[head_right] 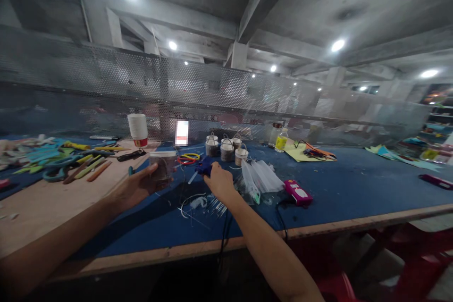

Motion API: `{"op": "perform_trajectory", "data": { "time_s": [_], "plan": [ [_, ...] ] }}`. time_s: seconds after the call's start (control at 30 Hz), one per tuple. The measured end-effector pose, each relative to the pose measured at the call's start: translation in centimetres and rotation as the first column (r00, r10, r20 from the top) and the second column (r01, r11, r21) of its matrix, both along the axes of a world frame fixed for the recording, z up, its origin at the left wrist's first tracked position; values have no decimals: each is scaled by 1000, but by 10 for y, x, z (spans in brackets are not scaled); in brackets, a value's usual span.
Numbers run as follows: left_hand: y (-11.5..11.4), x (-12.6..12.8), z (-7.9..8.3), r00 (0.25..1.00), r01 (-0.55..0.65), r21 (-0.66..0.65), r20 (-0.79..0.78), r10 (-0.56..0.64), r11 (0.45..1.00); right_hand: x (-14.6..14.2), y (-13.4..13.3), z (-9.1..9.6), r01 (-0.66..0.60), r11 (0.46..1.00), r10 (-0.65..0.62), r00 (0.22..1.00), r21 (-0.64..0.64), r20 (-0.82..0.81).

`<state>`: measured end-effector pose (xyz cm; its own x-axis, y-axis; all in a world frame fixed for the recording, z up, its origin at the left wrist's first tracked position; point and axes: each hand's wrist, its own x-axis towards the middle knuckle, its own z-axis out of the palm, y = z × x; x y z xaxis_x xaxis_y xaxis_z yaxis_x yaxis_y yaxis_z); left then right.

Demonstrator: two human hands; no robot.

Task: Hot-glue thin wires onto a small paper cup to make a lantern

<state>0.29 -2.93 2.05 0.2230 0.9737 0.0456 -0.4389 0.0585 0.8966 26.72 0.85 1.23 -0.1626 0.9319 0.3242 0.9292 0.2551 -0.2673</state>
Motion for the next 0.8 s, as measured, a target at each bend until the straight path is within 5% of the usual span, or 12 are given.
{"op": "perform_trajectory", "data": {
  "time_s": [0.3, 0.4, 0.47, 0.57, 0.63, 0.8],
  "plan": [
    [-6, 6, 3, 998, 3, 85, -68, 3, 996, 2, 10, -30, 72, 997, -72, 960, 11, 269],
    [-3, 8, 0, 995, -10, 98, -98, 20, 995, -2, 9, -19, 0, 996, -11, 991, 87, 132],
    [0, 9, -3, 991, -39, 106, -122, 52, 994, -12, 7, -9, -161, 985, 167, 979, 57, -121],
    [2, 10, -5, 981, -81, 123, -166, 101, 989, -35, 4, 2, -488, 873, 404, 722, 2, -562],
    [0, 10, -4, 973, -88, 140, -199, 116, 986, -50, 1, 4, -557, 827, 438, 559, 72, -704],
    [-5, 10, 1, 961, -94, 168, -242, 133, 981, -64, -1, 1, -520, 839, 440, 470, 164, -765]
  ]
}}
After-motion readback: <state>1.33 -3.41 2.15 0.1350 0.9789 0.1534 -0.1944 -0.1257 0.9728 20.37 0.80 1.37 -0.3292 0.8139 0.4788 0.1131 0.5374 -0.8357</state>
